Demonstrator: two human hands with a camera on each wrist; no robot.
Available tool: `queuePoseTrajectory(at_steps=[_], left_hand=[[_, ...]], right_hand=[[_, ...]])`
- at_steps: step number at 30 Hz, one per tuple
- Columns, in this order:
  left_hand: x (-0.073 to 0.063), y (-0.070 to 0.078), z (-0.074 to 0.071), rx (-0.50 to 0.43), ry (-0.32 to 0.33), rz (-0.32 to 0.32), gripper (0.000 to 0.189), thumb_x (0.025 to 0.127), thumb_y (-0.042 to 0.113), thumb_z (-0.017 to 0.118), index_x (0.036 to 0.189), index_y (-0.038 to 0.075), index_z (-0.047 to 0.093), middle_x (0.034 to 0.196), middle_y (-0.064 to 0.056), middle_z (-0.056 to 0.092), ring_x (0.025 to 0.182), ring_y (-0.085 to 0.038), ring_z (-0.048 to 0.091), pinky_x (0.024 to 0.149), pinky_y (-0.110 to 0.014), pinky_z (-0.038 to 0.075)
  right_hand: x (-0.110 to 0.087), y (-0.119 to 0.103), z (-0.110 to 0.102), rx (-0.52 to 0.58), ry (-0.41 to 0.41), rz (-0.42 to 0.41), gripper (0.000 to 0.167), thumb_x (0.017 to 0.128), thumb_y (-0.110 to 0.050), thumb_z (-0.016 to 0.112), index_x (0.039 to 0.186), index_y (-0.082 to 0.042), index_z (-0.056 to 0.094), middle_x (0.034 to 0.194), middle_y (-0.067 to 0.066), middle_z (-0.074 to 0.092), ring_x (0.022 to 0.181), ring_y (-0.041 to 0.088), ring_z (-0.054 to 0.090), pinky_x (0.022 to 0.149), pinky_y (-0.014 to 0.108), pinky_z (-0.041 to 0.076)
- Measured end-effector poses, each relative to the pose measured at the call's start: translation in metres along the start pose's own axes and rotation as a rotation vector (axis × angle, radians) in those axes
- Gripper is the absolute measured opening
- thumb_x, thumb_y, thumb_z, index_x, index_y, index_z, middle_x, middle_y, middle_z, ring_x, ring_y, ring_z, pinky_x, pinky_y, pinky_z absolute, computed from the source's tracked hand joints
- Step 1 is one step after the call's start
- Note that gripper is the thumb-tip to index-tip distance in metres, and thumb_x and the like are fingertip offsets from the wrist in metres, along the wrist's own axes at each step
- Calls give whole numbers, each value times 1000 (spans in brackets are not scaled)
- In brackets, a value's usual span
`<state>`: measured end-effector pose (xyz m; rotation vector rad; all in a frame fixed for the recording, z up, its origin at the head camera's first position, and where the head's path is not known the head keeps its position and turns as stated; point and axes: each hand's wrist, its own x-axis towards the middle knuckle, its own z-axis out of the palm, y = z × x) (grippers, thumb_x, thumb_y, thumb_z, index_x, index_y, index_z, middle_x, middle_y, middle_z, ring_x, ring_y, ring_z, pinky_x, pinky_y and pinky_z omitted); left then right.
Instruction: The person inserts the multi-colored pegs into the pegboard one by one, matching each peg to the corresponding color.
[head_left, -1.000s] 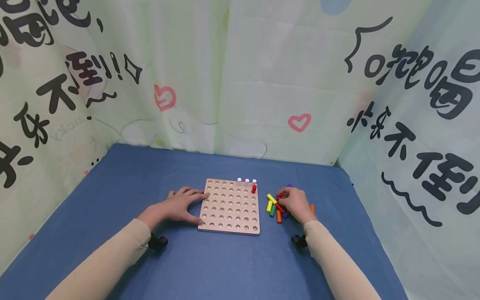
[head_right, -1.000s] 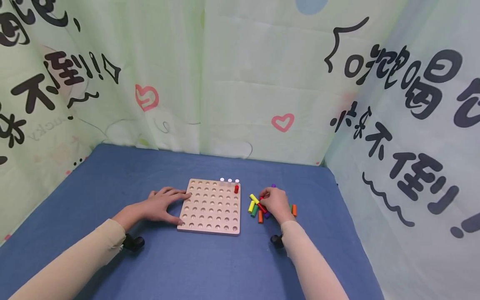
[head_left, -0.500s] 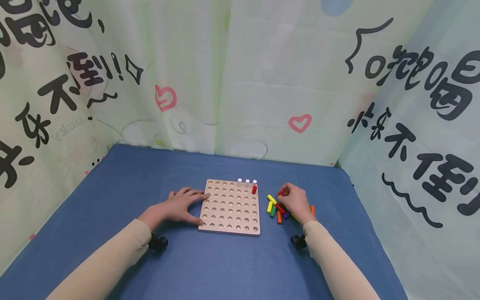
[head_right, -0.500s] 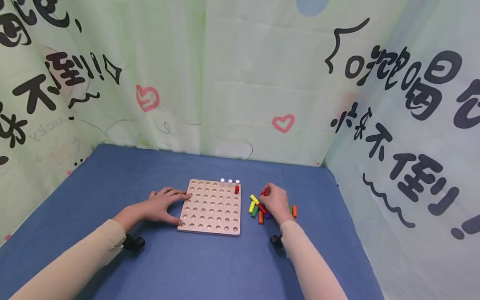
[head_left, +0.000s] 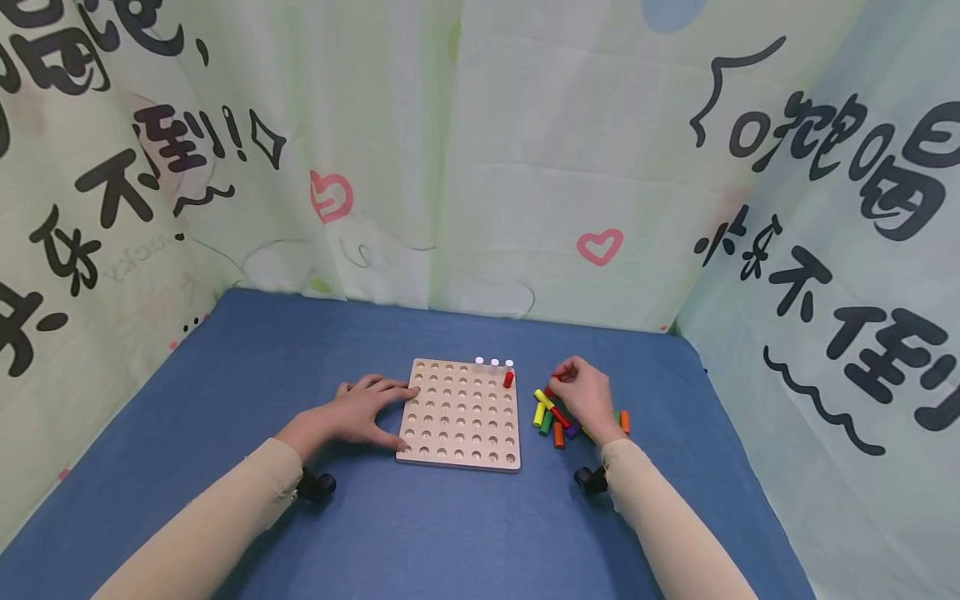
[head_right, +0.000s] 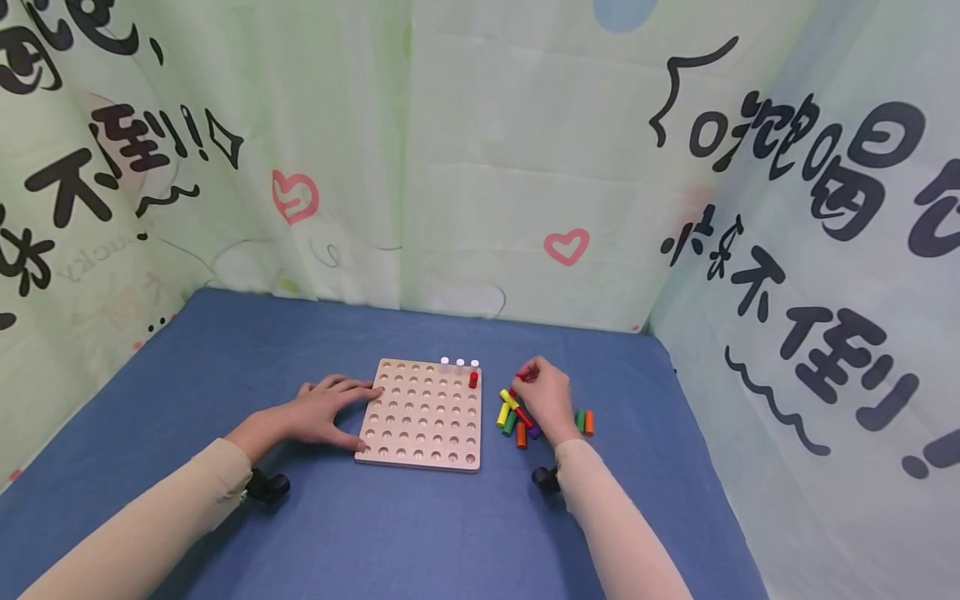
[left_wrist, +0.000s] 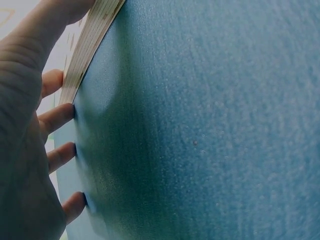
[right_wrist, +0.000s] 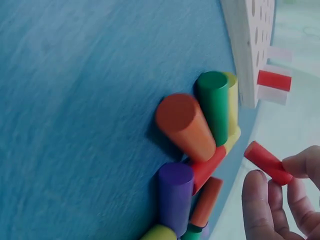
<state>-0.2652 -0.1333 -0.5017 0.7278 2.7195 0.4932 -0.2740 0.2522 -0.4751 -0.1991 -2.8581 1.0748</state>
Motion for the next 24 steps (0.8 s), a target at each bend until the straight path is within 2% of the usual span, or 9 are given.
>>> queuePoseTrajectory(at_steps=[9, 14, 24], left_hand=[[0, 2, 0, 2, -1, 2, 95, 80, 69, 77, 160, 30, 41, 164, -5, 40, 150, -39, 30, 105, -74, 26], [-2, 2, -2, -5, 2, 3, 95, 81, 69, 77, 160, 30, 42, 164, -6, 40, 150, -39, 30, 106, -74, 26], [0, 1, 1, 6, 5, 3, 96, 80, 70, 76, 160, 31, 41, 164, -5, 40, 150, -39, 30, 106, -74, 26]], right_hand=[[1, -11, 4, 46, 38, -25, 16, 98, -22, 72, 103, -9, 66, 104, 12, 71, 87, 25, 62, 77, 33, 54], [0, -18, 6, 78, 52, -46, 16, 98, -22, 72, 104, -9, 66, 104, 12, 71, 88, 26, 64, 79, 37, 56], [1, -27, 13, 78, 83, -106, 19, 97, -26, 74, 102, -9, 69, 98, 10, 71, 85, 24, 64, 75, 35, 54]])
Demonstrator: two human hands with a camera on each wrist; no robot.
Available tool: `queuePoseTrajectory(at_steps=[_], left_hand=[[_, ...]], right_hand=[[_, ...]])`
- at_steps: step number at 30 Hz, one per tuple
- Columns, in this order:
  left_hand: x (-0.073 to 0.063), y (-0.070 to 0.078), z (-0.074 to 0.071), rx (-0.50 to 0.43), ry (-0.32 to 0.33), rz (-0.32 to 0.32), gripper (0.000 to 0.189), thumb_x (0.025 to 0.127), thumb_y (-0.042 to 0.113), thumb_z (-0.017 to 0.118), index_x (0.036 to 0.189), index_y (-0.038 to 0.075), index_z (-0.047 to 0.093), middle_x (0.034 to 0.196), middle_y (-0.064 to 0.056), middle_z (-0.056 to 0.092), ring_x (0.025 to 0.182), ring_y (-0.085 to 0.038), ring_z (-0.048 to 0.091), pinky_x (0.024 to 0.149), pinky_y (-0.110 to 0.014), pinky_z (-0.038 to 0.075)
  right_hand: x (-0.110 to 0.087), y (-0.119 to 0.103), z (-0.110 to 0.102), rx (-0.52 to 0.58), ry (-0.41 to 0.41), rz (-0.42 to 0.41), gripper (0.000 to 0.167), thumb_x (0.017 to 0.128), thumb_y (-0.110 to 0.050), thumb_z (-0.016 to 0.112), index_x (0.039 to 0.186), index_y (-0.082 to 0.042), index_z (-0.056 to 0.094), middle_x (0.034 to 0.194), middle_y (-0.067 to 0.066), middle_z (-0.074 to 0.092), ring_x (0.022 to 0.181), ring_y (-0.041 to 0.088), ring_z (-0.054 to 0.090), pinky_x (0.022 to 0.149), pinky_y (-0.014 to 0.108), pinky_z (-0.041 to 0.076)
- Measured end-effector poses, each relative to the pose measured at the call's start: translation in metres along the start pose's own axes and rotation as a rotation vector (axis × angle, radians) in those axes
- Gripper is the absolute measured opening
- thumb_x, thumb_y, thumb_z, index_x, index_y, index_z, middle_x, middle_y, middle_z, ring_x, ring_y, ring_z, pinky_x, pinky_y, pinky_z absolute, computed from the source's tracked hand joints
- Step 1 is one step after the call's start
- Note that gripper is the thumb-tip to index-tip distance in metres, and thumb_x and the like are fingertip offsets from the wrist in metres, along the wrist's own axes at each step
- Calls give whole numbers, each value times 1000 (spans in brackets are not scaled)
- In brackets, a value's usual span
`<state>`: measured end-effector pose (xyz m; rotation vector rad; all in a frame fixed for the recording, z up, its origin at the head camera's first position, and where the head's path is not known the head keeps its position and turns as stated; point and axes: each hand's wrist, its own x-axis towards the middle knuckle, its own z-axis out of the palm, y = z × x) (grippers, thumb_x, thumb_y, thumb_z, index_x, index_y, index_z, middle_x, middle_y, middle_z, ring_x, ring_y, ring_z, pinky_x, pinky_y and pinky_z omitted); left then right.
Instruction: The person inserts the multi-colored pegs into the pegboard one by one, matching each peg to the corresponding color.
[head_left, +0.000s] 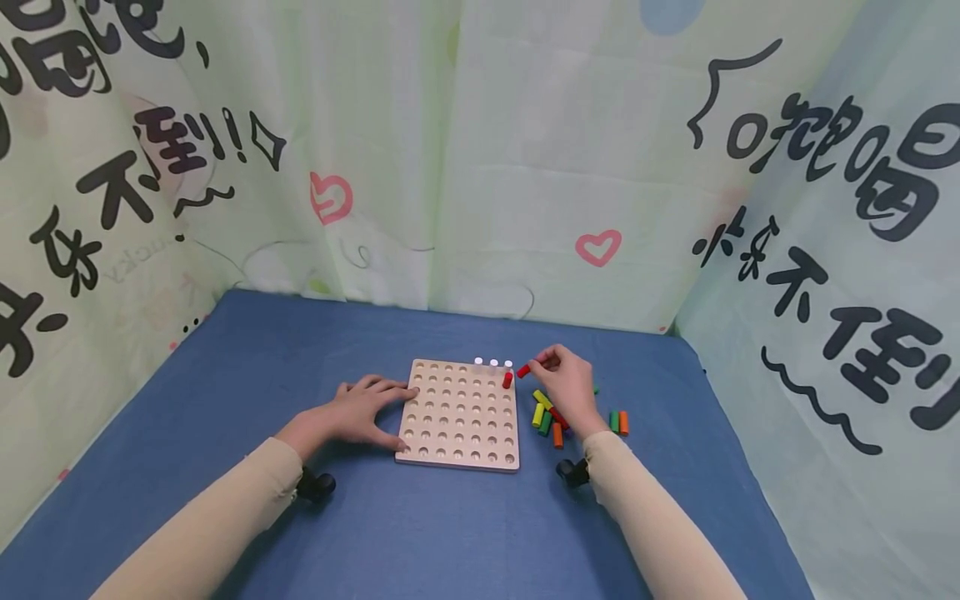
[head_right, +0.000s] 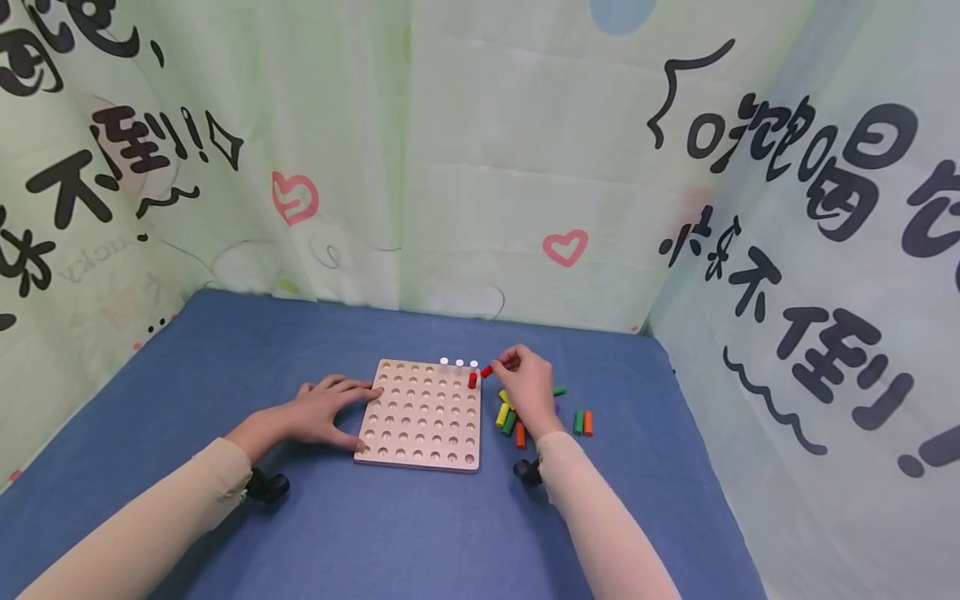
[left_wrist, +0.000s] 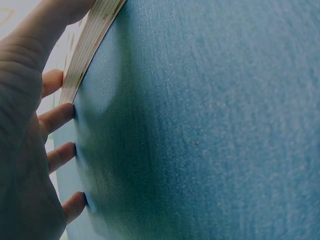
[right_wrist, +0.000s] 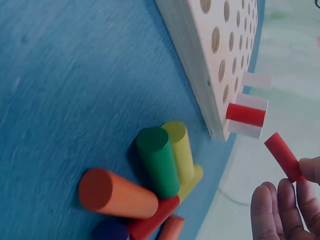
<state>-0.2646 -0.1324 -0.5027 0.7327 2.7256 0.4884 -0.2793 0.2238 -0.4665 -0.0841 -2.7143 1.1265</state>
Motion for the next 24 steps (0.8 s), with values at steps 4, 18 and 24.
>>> queuePoseTrajectory(at_steps=[4, 18, 24], left_hand=[[-2, 1, -2, -13, -8, -2, 96, 81, 69, 77, 160, 29, 41, 164, -6, 39, 151, -39, 29, 107, -74, 24], [1, 0, 1, -25, -11, 8, 96, 81, 70, 75, 161, 29, 40, 165, -8, 38, 151, -40, 28, 107, -75, 23], [-2, 2, -3, -17, -14, -1, 95, 81, 68, 77, 160, 29, 41, 165, -7, 39, 151, -40, 29, 107, -74, 25]], right_hand=[[0, -3, 4, 3, 3, -19, 19, 97, -27, 75, 100, -9, 70, 97, 10, 72, 85, 23, 65, 75, 35, 55], [0, -13, 16, 49, -19, -36, 15, 96, -25, 77, 96, -11, 72, 100, 7, 74, 93, 24, 68, 76, 35, 55], [0, -18, 23, 29, -44, -47, 14, 96, -26, 77, 95, -12, 73, 99, 7, 74, 88, 24, 66, 68, 31, 50]])
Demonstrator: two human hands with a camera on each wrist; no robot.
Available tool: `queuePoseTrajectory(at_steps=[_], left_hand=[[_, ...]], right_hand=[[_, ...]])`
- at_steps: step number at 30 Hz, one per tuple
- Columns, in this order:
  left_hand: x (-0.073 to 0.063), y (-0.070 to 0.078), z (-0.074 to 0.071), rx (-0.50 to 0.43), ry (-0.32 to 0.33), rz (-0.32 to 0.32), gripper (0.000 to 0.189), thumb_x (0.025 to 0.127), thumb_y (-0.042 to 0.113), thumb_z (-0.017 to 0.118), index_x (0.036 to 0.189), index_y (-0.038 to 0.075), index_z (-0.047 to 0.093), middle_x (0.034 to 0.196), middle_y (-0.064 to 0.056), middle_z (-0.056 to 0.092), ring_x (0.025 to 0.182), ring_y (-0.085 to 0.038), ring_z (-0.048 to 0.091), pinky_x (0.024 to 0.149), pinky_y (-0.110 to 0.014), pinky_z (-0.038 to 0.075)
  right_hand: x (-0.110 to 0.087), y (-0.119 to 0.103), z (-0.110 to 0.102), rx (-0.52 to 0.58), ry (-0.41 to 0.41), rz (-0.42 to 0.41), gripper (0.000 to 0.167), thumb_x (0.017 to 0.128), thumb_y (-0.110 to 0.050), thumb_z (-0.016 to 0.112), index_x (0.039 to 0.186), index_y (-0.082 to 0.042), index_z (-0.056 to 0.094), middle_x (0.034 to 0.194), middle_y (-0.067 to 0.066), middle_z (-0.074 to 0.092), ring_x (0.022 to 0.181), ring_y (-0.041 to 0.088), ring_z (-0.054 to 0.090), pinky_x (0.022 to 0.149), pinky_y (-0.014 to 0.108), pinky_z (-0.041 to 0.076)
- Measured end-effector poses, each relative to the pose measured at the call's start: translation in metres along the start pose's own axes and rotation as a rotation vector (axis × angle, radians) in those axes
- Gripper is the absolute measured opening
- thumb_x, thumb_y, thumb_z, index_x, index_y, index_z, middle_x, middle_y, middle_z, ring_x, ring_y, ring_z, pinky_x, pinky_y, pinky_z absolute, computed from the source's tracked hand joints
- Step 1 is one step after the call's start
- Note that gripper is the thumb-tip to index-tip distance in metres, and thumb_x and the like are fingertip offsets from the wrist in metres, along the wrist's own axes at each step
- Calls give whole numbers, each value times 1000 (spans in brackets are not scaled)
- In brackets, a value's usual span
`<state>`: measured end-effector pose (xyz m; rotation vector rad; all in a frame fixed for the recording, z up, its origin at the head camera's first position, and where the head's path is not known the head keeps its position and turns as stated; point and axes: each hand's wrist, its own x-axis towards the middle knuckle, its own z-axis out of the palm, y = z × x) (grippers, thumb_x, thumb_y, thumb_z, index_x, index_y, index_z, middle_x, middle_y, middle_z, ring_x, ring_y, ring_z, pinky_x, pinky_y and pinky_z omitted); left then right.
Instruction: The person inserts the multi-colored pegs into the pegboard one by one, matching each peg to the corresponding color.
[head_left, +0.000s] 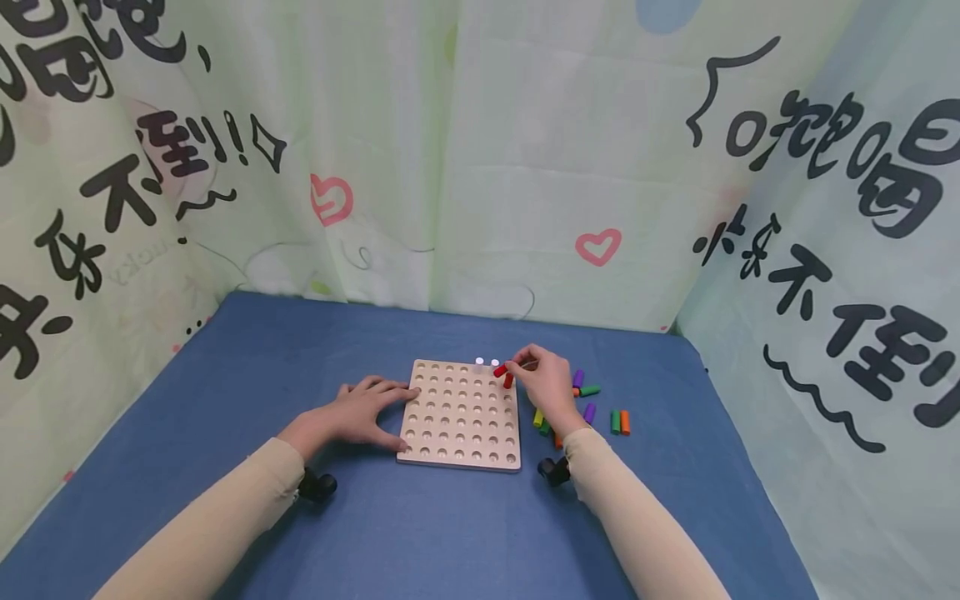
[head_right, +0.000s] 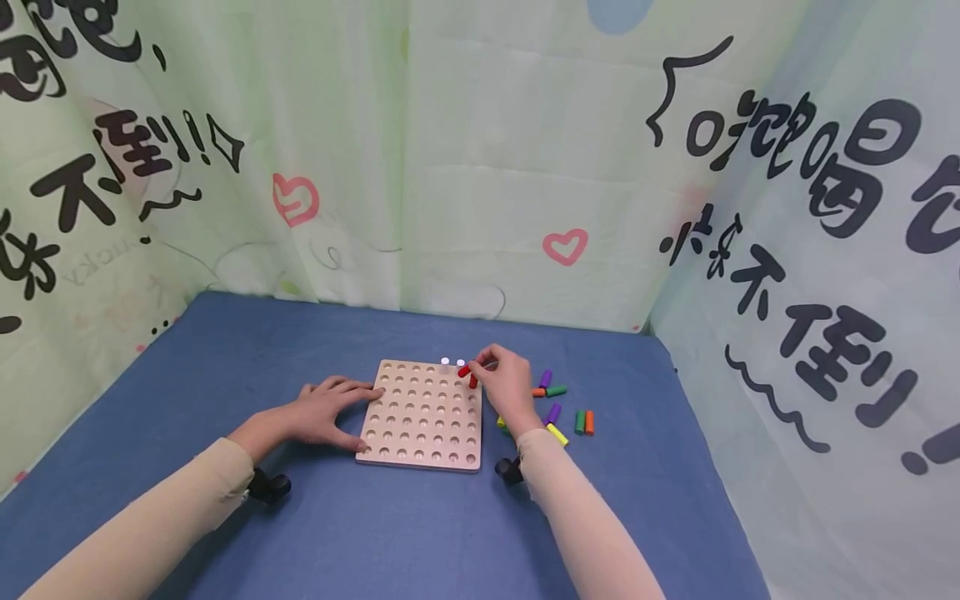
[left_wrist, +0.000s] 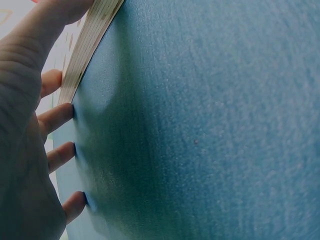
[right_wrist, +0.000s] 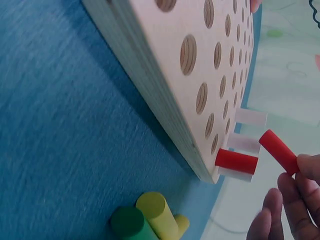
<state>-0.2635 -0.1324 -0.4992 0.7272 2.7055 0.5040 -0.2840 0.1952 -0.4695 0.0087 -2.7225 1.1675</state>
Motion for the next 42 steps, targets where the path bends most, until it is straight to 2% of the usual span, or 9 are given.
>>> queuePoseTrajectory(at_steps=[6, 18, 24, 32, 42], left_hand=[[-1, 0, -1, 1, 1, -8, 95, 82, 68, 77, 161, 29, 40, 165, -8, 38, 151, -40, 29, 107, -75, 25], [-1, -2, 0, -12, 11, 3, 95, 82, 67, 77, 160, 28, 41, 165, -8, 38, 151, -40, 29, 107, -75, 24], [-1, -3, 0, -1, 19, 0, 96, 81, 68, 77, 160, 29, 41, 164, -7, 39, 151, -40, 29, 106, -75, 25], [-1, -2, 3, -5, 10, -2, 96, 81, 68, 76, 161, 29, 40, 165, -7, 38, 151, -40, 28, 106, -74, 25], [-2, 1, 0, -17, 2, 7, 95, 82, 67, 77, 161, 28, 40, 165, -8, 38, 151, -41, 28, 107, -75, 23]], right_hand=[[1, -4, 6, -40, -22, -2, 12, 96, -25, 77, 95, -13, 74, 100, 7, 72, 76, 22, 59, 64, 30, 44], [2, -4, 14, -44, -76, 28, 9, 96, -22, 76, 93, -14, 73, 87, 8, 72, 59, 18, 49, 56, 29, 37], [2, -2, 16, -45, -96, 19, 7, 95, -22, 76, 94, -16, 73, 90, 7, 72, 63, 20, 51, 58, 30, 38], [0, -2, 18, -74, -92, 18, 5, 95, -22, 76, 94, -17, 75, 95, 5, 73, 79, 21, 56, 66, 31, 42], [-1, -2, 18, -62, -89, 2, 5, 96, -20, 75, 94, -16, 76, 93, 5, 72, 78, 21, 56, 65, 30, 42]])
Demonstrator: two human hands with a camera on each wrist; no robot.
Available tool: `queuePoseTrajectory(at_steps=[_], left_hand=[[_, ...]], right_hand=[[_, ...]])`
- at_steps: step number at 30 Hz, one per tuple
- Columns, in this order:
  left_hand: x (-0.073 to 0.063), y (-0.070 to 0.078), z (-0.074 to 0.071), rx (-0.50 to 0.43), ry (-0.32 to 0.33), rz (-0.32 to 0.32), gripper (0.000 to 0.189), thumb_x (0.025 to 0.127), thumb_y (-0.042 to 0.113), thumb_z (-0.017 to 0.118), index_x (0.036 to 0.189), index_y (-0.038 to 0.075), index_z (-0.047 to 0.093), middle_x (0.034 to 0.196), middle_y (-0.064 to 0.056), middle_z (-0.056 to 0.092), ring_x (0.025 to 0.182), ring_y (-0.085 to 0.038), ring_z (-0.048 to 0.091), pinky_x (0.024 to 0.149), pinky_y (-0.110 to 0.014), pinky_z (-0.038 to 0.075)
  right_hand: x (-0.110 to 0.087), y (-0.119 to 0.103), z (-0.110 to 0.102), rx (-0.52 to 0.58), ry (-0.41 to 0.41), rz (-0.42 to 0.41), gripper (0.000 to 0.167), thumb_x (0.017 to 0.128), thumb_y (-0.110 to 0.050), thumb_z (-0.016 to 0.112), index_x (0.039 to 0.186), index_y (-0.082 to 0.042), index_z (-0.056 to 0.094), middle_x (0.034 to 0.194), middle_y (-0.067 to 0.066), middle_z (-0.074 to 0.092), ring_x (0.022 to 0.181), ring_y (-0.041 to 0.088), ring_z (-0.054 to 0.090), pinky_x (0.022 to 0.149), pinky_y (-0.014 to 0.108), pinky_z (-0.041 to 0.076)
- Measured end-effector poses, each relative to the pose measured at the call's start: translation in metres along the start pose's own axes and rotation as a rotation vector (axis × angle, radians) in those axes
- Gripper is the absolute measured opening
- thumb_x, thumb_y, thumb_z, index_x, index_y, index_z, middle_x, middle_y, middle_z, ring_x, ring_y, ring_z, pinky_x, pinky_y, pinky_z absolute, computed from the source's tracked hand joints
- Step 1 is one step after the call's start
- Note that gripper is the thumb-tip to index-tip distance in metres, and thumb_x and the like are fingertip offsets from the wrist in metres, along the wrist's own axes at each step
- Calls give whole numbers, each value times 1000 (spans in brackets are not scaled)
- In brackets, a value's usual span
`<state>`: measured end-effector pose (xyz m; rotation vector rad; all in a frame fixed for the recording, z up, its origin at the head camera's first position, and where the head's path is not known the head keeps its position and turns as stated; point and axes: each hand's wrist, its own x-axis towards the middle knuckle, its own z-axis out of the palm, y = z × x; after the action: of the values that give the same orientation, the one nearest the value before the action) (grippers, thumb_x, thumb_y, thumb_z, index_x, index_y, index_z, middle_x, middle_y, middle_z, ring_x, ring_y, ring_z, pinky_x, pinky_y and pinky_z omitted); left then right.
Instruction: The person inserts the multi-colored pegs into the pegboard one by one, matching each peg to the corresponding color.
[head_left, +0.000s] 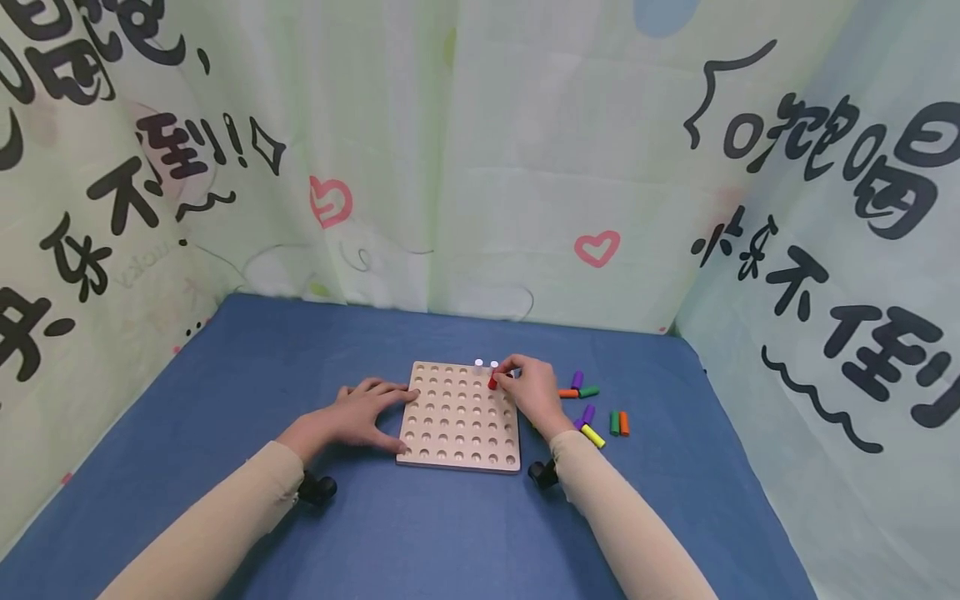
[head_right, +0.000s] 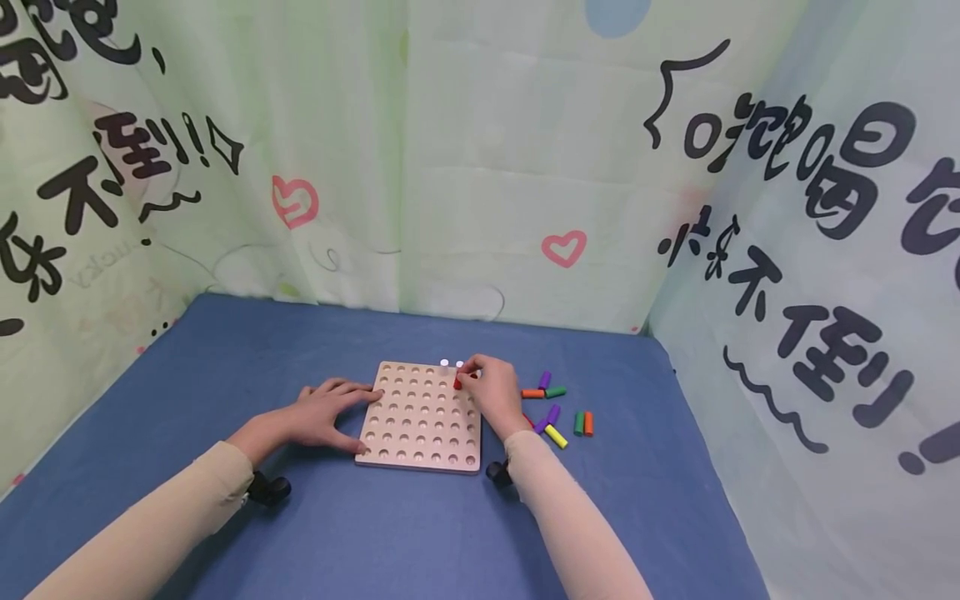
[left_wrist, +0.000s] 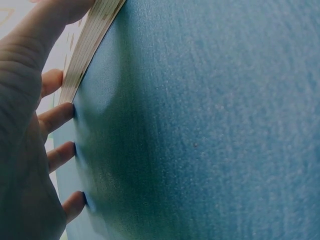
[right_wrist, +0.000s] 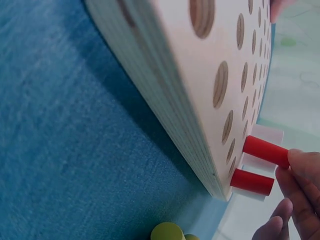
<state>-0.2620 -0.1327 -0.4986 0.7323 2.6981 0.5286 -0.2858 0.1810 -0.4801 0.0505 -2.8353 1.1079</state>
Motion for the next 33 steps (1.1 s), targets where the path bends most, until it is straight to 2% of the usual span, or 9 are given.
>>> queuePoseTrajectory(at_steps=[7, 13, 16, 22, 25, 33], left_hand=[[2, 1, 2, 3, 8, 0, 95, 82, 67, 77, 161, 29, 41, 165, -7, 38, 151, -40, 28, 107, -74, 23], [3, 1, 4, 9, 10, -1, 95, 81, 68, 77, 160, 29, 41, 165, -7, 38, 151, -40, 29, 107, -74, 24], [3, -1, 4, 2, 11, -1, 95, 81, 67, 77, 160, 28, 41, 165, -9, 38, 151, -41, 29, 107, -75, 24], [5, -6, 7, -22, 25, -2, 95, 81, 65, 78, 160, 30, 41, 165, -8, 37, 152, -40, 26, 108, -76, 20], [6, -7, 8, -28, 30, 1, 95, 80, 65, 79, 160, 30, 42, 165, -6, 38, 153, -40, 25, 109, -76, 20], [2, 2, 1, 1, 6, 7, 95, 82, 67, 77, 160, 27, 41, 164, -10, 39, 150, -42, 28, 106, -76, 23]], right_hand=[[-1, 0, -1, -25, 4, -3, 4, 96, -19, 75, 92, -16, 77, 93, 4, 71, 81, 21, 56, 68, 31, 43], [-4, 2, -3, -60, -3, 3, 6, 96, -20, 75, 96, -16, 80, 105, 5, 75, 90, 22, 59, 73, 33, 45], [-4, 3, -4, -55, -1, 11, 8, 96, -21, 75, 100, -16, 80, 108, 6, 75, 87, 21, 59, 71, 32, 45], [-6, 9, -12, -48, 15, 23, 9, 96, -23, 75, 102, -16, 79, 101, 6, 73, 69, 20, 54, 59, 30, 41], [-7, 14, -20, -62, 9, 36, 9, 97, -24, 74, 101, -16, 78, 100, 5, 72, 72, 20, 55, 59, 30, 44], [-13, 22, -41, -79, -18, 58, 14, 99, -27, 71, 105, -15, 77, 104, 6, 72, 76, 19, 60, 64, 31, 50]])
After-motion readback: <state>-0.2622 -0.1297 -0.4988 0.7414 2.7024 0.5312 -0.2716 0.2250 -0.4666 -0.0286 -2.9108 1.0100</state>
